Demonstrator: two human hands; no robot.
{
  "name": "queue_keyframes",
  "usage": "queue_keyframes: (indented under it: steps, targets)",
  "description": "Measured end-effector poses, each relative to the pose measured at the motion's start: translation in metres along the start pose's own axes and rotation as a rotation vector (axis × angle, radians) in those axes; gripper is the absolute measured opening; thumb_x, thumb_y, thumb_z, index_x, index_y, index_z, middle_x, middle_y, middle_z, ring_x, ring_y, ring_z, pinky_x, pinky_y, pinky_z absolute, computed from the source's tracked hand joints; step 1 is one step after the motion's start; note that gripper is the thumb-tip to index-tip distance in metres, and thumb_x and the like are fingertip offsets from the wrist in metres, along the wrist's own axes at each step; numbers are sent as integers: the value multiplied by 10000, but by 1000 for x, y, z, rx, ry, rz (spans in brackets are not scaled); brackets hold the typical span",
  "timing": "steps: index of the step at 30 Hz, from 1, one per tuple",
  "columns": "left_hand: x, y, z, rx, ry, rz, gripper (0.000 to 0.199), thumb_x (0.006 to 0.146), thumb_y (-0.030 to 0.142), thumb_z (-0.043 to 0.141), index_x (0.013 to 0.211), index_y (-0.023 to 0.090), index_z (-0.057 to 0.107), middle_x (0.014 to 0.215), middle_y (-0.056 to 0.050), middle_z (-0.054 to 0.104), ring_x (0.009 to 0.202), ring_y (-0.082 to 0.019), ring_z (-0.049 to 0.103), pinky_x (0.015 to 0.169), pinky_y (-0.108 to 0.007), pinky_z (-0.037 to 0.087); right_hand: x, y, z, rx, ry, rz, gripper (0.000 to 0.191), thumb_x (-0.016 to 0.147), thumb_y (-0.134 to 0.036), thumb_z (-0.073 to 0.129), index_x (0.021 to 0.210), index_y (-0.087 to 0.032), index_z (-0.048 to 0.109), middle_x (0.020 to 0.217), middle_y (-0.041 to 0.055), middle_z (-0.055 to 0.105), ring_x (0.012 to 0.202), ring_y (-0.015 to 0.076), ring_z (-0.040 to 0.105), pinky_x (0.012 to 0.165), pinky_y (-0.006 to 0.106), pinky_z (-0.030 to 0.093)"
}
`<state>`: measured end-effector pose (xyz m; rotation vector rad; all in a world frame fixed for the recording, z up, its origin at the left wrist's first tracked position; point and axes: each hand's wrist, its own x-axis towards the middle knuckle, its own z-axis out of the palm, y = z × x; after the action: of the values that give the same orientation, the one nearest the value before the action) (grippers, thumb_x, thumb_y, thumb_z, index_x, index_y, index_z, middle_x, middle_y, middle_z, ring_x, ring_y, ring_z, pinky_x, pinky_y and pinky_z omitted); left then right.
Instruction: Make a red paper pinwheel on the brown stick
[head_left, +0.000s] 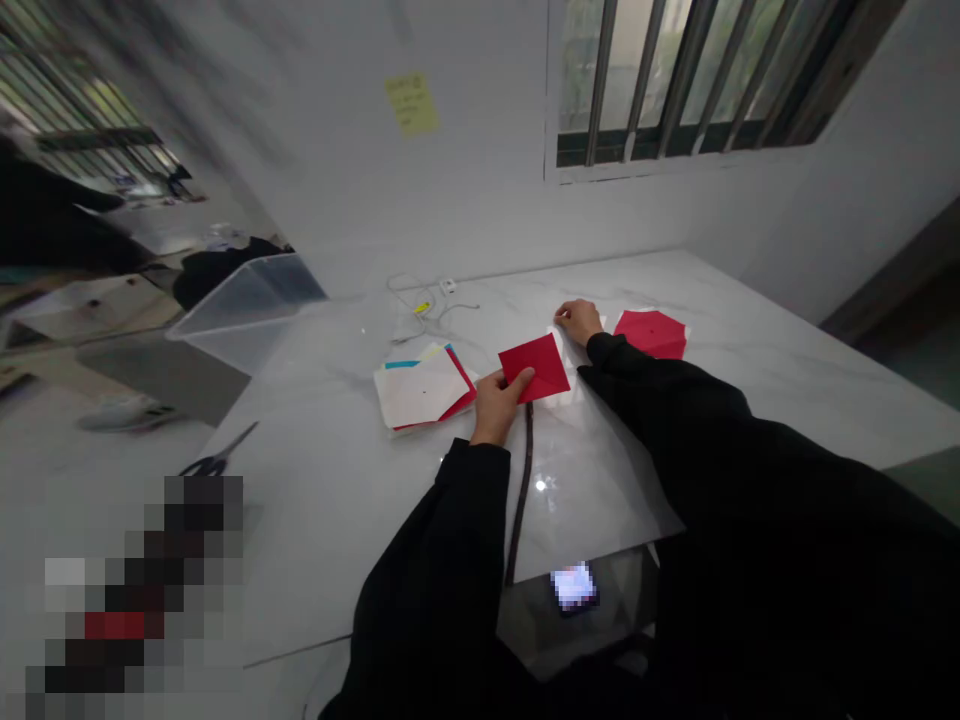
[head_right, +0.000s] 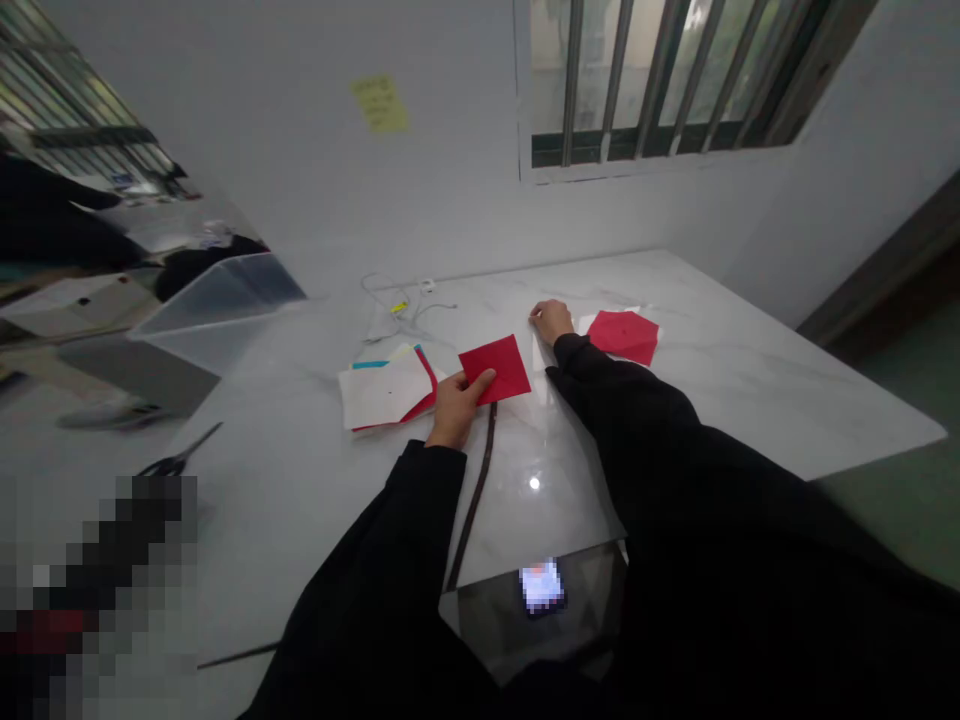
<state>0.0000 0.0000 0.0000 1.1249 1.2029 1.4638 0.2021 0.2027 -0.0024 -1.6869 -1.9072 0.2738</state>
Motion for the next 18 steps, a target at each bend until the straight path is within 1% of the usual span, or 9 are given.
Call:
queue_keyframes:
  steps: [5, 7, 9, 11, 14, 16, 18]
  targets:
    - [-1, 1, 2, -38, -14, -5, 450, 746, 503, 903, 1011, 143, 845, 1029, -112, 842, 895, -247, 774, 863, -374, 613, -1, -3, -2, 4, -8, 7, 237, 916, -161, 681, 1075, -124, 852, 1094, 136, 795, 1033, 252, 697, 959, 325, 513]
    - [-2, 2, 3, -37, -12, -12, 446, 742, 507, 905, 981, 136, 842, 1013, -116, 840, 881, -245, 769, 843, -367, 608, -3, -6, -4, 13, -2, -14, 219, 917, -159, 671, 1041, -123, 848, 1101, 148, 791, 1041, 260, 691, 974, 335, 507]
    - [-2, 3, 3, -42, -9, -20, 444, 734, 507, 908, 955, 128, 840, 988, -116, 838, 857, -240, 761, 813, -355, 601, -7, -10, -10, 58, 42, -36, 203, 930, -185, 660, 1008, -118, 835, 1094, 160, 785, 1034, 266, 690, 984, 348, 505]
    - [-1, 2, 4, -60, -7, -21, 451, 724, 504, 914, 958, 126, 840, 982, -113, 838, 844, -235, 756, 803, -349, 595, -13, -15, -18, 155, 114, -13, 191, 935, -208, 654, 978, -111, 813, 1042, 159, 785, 993, 261, 702, 975, 352, 515]
    - [1, 0, 4, -74, -10, -7, 472, 710, 510, 925, 976, 129, 843, 990, -110, 840, 844, -233, 754, 817, -353, 594, -30, -17, -29, 361, 209, 52, 126, 897, -224, 694, 908, -126, 774, 934, 120, 785, 918, 243, 727, 932, 348, 540]
    - [2, -1, 4, -74, -8, 5, 487, 693, 527, 934, 962, 131, 844, 979, -109, 840, 841, -235, 754, 824, -359, 596, -47, -11, -33, 522, 208, 61, 90, 866, -242, 735, 848, -154, 744, 873, 84, 782, 865, 226, 736, 888, 344, 559]
    - [4, -1, 4, -82, 0, 10, 503, 671, 541, 946, 945, 132, 844, 972, -110, 839, 843, -238, 754, 830, -364, 598, -65, -2, -33, 703, 155, 82, 104, 844, -244, 766, 795, -174, 706, 818, 54, 772, 805, 204, 734, 833, 332, 577]
